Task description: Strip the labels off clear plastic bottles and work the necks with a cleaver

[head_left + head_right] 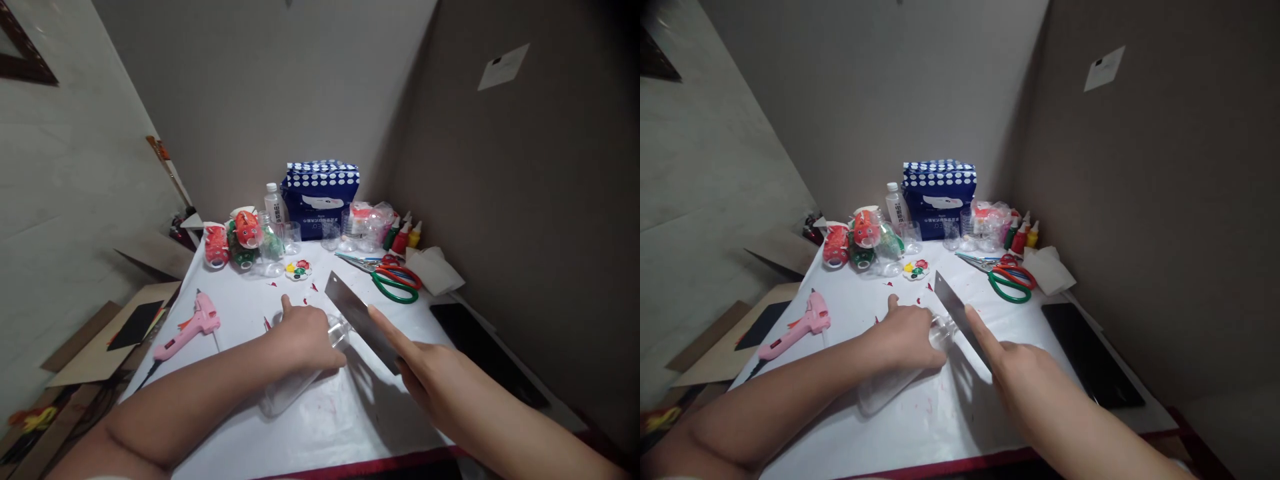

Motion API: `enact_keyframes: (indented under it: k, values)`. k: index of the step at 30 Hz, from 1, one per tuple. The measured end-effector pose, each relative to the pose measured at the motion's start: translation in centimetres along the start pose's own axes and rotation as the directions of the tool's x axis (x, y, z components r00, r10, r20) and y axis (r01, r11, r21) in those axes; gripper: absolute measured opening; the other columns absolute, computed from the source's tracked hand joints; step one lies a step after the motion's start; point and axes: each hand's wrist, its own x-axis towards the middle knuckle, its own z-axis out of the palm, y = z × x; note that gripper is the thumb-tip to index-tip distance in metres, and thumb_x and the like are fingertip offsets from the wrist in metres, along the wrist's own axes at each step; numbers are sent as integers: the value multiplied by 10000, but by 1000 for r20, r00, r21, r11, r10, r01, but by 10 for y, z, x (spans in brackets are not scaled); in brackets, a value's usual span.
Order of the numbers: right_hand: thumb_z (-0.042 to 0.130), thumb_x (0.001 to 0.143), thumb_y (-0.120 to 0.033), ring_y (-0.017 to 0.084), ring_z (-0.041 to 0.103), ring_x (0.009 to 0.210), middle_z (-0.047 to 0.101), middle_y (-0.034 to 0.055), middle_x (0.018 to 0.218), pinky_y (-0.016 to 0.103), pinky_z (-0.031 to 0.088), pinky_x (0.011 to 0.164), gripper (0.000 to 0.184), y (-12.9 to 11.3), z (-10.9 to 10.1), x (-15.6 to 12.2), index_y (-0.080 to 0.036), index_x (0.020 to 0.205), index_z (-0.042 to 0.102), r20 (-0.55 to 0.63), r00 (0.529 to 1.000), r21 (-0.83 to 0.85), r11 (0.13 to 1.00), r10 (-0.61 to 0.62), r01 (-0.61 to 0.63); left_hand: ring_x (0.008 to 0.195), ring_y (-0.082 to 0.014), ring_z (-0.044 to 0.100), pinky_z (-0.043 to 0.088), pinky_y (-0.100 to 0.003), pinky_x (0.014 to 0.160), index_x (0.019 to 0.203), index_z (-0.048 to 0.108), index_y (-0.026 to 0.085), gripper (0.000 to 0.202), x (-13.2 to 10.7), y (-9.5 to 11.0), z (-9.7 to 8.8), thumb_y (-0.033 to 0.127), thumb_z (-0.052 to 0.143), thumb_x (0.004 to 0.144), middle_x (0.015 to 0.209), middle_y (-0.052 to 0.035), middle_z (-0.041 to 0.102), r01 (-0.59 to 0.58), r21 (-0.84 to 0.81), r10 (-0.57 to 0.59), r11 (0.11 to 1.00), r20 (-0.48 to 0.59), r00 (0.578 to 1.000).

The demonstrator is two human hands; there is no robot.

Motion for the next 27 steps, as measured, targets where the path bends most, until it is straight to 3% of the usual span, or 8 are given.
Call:
enact_keyframes:
  k: [4, 7, 10, 14, 18, 20, 23, 27]
  values:
    - [403, 723, -30, 150, 529, 440, 612, -8, 564, 229, 294, 461, 864, 7, 2, -22, -206, 1505, 78, -50, 999, 28, 1000, 5, -4, 786, -313, 632, 345, -529, 965, 756, 668, 148, 459, 1, -1, -3, 558, 561, 579, 742, -117, 681, -12, 3, 12, 1000, 11, 1000]
    - [398, 746, -35, 145, 521, 440, 606, -11, 566, 223, 289, 462, 845, 7, -5, -19, -218, 1505, 74, -25, 999, 41, 999, 27, -26, 808, -319, 629, 448, -430, 826, 820, 672, 151, 494, 1, 1, -7, 551, 574, 548, 798, -131, 685, 15, -11, -15, 1000, 23, 1000]
    - [413, 775, -55, 130, 481, 432, 576, -16, 560, 215, 257, 455, 814, 3, -14, 1, -232, 1503, 95, 13, 998, 28, 998, 54, -54, 804, -326, 631, 470, -392, 744, 826, 675, 149, 505, -1, 5, -11, 551, 575, 537, 797, -138, 681, 36, 0, -36, 999, 23, 999]
    - [454, 774, -97, 90, 380, 396, 555, -22, 590, 199, 213, 424, 798, -5, -27, 39, -238, 1498, 150, -1, 998, 75, 995, 63, -63, 830, -345, 628, 461, -425, 789, 804, 682, 132, 502, -1, 6, -10, 550, 559, 556, 792, -155, 681, 2, 70, -2, 998, 2, 1000]
    - [464, 770, -112, 92, 393, 437, 593, 9, 661, 192, 226, 427, 771, -11, -33, 61, -233, 1488, 208, -41, 998, 94, 995, 46, -42, 845, -340, 630, 498, -384, 677, 877, 682, 165, 573, 3, -2, -2, 610, 573, 532, 886, -154, 690, 67, -24, -67, 997, 16, 998]
    - [453, 781, -108, 109, 419, 448, 595, 10, 633, 203, 236, 441, 775, -12, -29, 57, -216, 1495, 171, -33, 999, 66, 997, 36, -34, 847, -341, 631, 506, -377, 659, 887, 681, 172, 601, 5, -5, 0, 636, 576, 521, 896, -153, 692, 79, -44, -79, 996, 19, 997]
    - [433, 779, -74, 140, 484, 466, 611, 11, 608, 221, 274, 469, 810, -8, -16, 35, -200, 1504, 92, -13, 999, 38, 999, 33, -33, 826, -343, 636, 496, -427, 763, 839, 684, 156, 567, 5, -5, 1, 622, 576, 534, 837, -149, 693, 37, -6, -37, 999, 8, 999]
    - [374, 777, -40, 173, 583, 514, 660, 28, 655, 241, 370, 507, 819, 3, 0, -3, -225, 1506, 50, -15, 999, 95, 995, 31, -30, 747, -317, 642, 340, -577, 969, 766, 672, 145, 490, 2, 0, 3, 583, 565, 575, 725, -121, 675, 12, -3, -12, 1000, -20, 1000]
